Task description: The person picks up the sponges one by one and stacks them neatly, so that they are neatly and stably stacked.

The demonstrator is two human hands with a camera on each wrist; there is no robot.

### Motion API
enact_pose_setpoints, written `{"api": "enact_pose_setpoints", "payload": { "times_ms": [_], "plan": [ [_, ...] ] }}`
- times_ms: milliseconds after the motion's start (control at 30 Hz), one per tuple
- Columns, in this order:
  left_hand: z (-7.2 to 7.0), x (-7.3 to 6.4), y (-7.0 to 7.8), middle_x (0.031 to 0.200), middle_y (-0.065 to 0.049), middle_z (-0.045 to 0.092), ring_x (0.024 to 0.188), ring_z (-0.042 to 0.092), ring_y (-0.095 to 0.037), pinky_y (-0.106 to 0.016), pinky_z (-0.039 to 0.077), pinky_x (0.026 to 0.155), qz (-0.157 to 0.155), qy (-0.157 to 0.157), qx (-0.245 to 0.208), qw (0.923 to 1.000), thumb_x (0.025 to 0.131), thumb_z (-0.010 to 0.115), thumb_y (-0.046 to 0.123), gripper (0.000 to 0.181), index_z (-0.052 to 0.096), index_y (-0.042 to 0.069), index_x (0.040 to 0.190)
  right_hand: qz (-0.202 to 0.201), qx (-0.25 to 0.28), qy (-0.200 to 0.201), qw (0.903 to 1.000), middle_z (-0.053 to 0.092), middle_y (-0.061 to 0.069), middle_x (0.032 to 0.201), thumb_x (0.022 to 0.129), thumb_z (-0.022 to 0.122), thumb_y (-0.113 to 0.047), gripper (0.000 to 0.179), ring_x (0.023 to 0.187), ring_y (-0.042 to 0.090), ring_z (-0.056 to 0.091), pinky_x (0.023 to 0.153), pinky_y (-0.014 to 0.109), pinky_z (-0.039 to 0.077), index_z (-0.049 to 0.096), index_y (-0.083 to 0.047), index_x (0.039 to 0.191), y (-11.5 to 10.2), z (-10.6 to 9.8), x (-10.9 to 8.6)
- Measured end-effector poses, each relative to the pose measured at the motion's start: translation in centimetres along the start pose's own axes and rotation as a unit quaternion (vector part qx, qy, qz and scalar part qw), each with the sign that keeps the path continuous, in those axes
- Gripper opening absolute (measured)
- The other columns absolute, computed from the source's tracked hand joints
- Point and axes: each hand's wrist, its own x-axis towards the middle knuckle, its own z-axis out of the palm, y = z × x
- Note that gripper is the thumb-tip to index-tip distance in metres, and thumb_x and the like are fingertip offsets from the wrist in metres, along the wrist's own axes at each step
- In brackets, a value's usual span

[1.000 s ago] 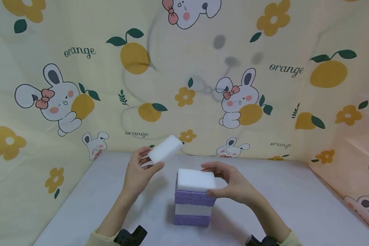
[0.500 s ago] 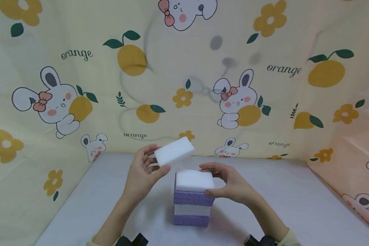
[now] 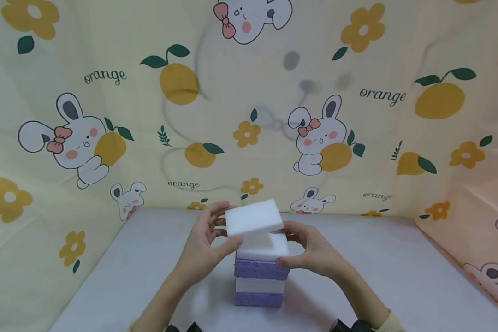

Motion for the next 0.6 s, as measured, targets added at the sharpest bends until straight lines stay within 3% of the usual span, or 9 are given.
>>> {"api": "enact_pose_setpoints", "payload": {
  "times_ms": [333,600],
  "plan": [
    [0.8,-0.2,-1.0,0.135,0.001,0.053,0.119,0.050,-0.019,-0.051,0.043,0.102,0.003,-0.046,0.024,0.9986,0.082,0.080,0.012,0.070,0.042,0.018,0.140,0.000,0.023,-0.009,0.9997,0.064,0.003,0.121,0.075,0.085,-0.011,0.064,0.109,0.027,0.060,0.090,0.043,0.054,0.057,-0.015,0.133,0.0,0.0,-0.1],
    [1.1,-0.2,-1.3,0.136,0.000,0.052,0.121,0.049,-0.019,-0.045,0.043,0.103,-0.016,-0.052,0.024,0.9982,0.084,0.079,0.012,0.073,0.039,0.012,0.144,0.000,0.028,-0.009,0.9996,0.064,0.005,0.119,0.076,0.084,-0.012,0.063,0.105,0.029,0.060,0.088,0.044,0.055,0.057,-0.014,0.132,0.1,-0.1,0.0]
  ]
}}
